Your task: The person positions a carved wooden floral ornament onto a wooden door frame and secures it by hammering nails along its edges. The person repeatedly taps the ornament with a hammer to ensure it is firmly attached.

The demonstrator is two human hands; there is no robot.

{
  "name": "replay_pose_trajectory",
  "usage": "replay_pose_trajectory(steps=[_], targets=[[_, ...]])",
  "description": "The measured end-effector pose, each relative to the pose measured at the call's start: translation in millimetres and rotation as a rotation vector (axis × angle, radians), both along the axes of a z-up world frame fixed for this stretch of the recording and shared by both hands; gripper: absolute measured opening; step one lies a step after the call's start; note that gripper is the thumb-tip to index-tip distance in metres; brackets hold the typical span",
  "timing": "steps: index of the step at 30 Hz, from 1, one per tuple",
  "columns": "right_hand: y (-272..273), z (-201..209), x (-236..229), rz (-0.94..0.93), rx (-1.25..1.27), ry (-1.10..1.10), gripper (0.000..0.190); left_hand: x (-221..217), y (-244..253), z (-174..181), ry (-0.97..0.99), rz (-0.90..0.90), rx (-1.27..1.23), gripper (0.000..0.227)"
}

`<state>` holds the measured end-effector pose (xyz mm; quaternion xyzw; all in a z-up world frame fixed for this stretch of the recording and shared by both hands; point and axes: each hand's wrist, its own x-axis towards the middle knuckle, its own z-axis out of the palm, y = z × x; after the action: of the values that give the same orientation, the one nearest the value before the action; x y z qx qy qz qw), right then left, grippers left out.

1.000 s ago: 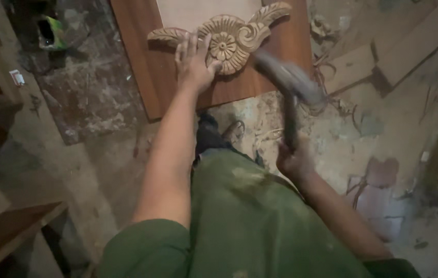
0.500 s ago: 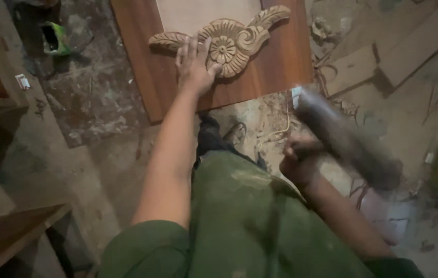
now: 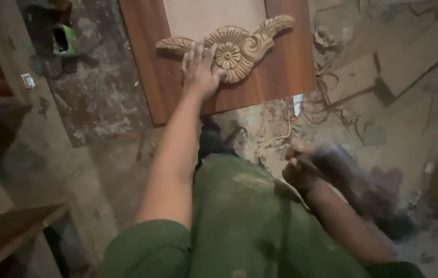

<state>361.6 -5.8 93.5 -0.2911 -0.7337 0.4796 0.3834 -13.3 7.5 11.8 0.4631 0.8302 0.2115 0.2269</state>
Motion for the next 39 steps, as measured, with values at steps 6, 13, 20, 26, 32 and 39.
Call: replay_pose_trajectory(steps=[6, 13, 20, 26, 32, 39], targets=[[15.7, -5.8, -25.7, -0.057, 0.101, -1.155, 0.028, -2.7, 3.8, -3.1, -0.033, -0.004, -0.052, 0.081], [9.0, 15.9, -3.1, 0.026, 0.209, -0.529, 0.029, -3.5, -1.7, -1.6, -0.006, 0.010, 0.036, 0.080], [11.2, 1.5, -30.8, -0.040, -0.020, -1.280, 0.035, -0.2, 0.1, 5.3, -0.022, -0.005, 0.003, 0.079], [3.8, 1.6, 3.4, 0.001, 0.149, -0.741, 0.026, 0.2, -2.8, -3.2, -0.019, -0.008, 0.035, 0.080], [6.4, -29.1, -6.1, 0.033, 0.190, -1.196, 0.033, -1.6, 1.6, -8.0, 0.009, -0.013, 0.003, 0.081], [-0.1, -8.9, -7.2, -0.131, 0.093, -0.964, 0.032, -0.5, -1.3, -0.5, 0.012, -0.036, -0.016, 0.080]])
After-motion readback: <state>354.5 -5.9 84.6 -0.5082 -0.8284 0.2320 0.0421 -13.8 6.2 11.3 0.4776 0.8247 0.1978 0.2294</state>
